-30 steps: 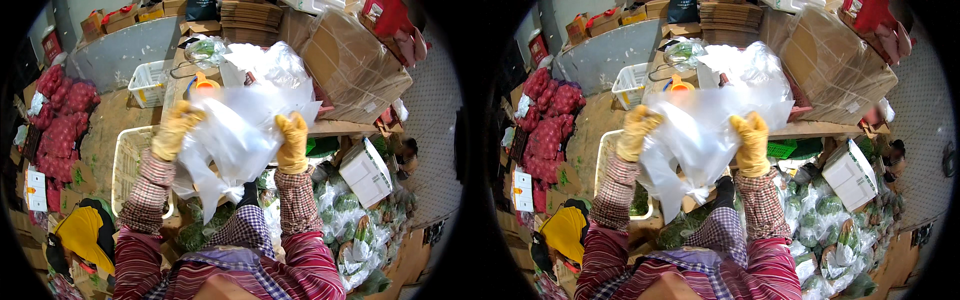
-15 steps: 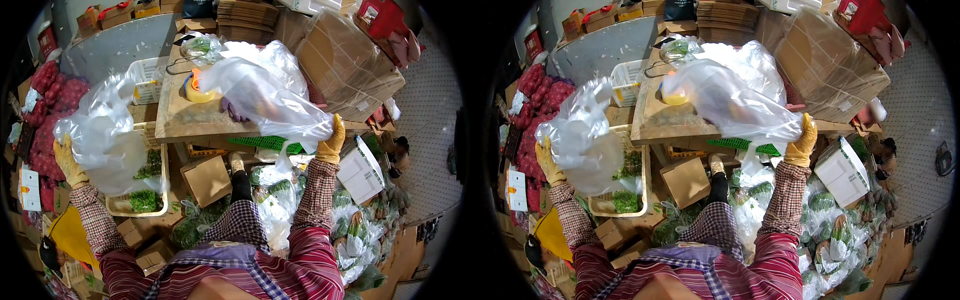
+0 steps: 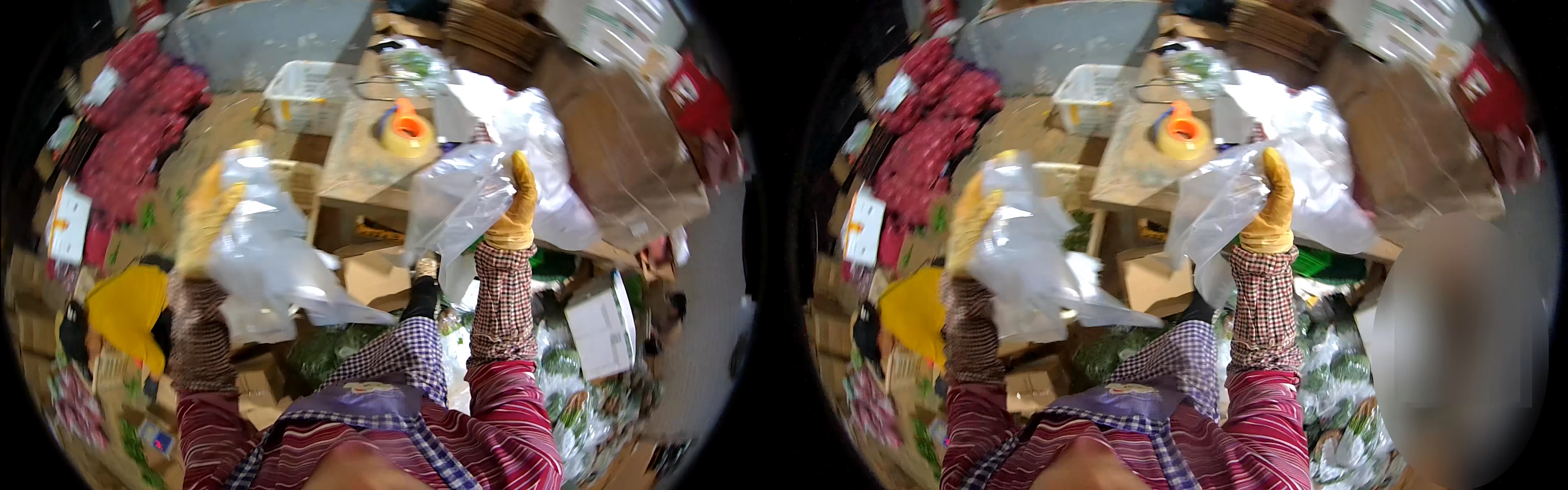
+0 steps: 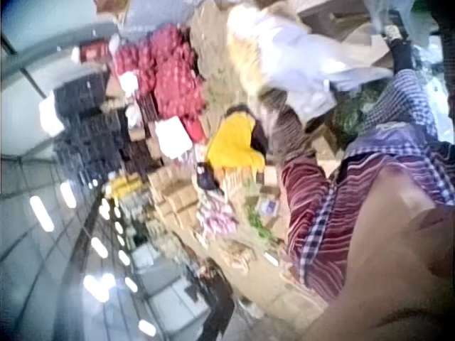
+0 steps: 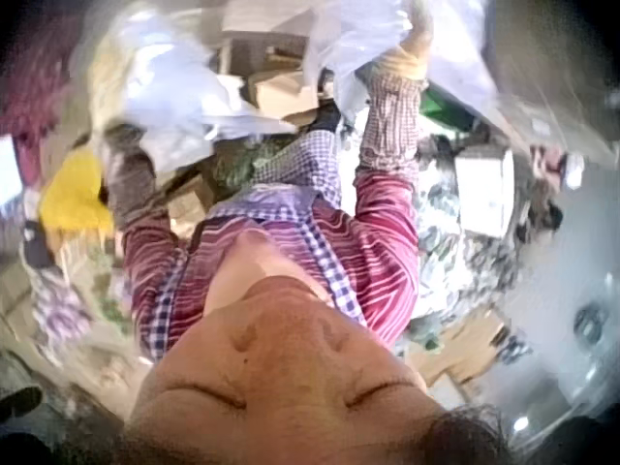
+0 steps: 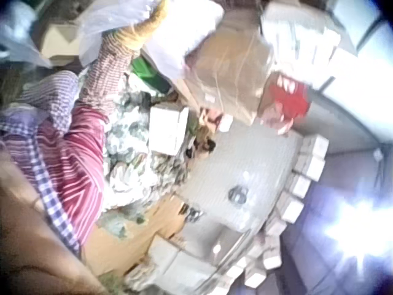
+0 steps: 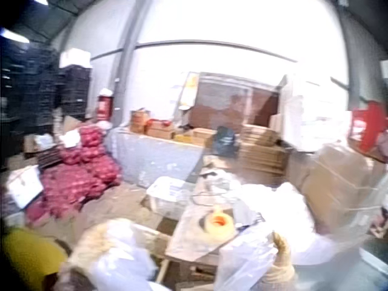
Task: The person sits on the floor and packs red chili peppers from a large basket into clear plastic bags. They repeatedly scoop peppers by hand, place them into bags, and tie the bags closed.
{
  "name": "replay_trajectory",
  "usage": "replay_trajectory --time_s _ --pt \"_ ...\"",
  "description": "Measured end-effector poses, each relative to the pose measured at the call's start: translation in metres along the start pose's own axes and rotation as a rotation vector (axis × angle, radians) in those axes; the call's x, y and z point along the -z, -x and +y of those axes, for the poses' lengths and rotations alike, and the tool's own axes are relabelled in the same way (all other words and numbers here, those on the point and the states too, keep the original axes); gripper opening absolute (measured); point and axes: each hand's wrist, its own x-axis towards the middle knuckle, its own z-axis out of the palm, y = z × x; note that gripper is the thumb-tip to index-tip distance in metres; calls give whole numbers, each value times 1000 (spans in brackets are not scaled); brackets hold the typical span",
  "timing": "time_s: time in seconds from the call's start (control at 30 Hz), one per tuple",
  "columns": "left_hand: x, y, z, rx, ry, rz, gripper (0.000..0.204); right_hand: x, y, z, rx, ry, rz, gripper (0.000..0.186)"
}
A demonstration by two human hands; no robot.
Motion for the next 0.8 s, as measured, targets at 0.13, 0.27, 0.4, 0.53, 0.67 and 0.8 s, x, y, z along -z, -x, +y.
replay_trajectory --time_s 0.13,0.27,0.4,0.53,0.67,0.8 --pt "10 12 -31 175 206 -210 55 -45 -20 138 919 1443 -478 28" --pt "20 65 -37 211 531 -157 41 -104 3 266 -747 476 -205 26" --pt "56 161 -78 217 240 111 24 -91 48 352 -1013 487 -722 27" --pt "63 265 -110 595 48 524 34 -83 107 357 -910 580 -720 26" --pt "70 387 -112 264 654 1246 38 -2 120 372 -788 752 -383 27" --pt "74 493 -95 -57 1186 1643 45 -11 162 414 -798 775 -695 23"
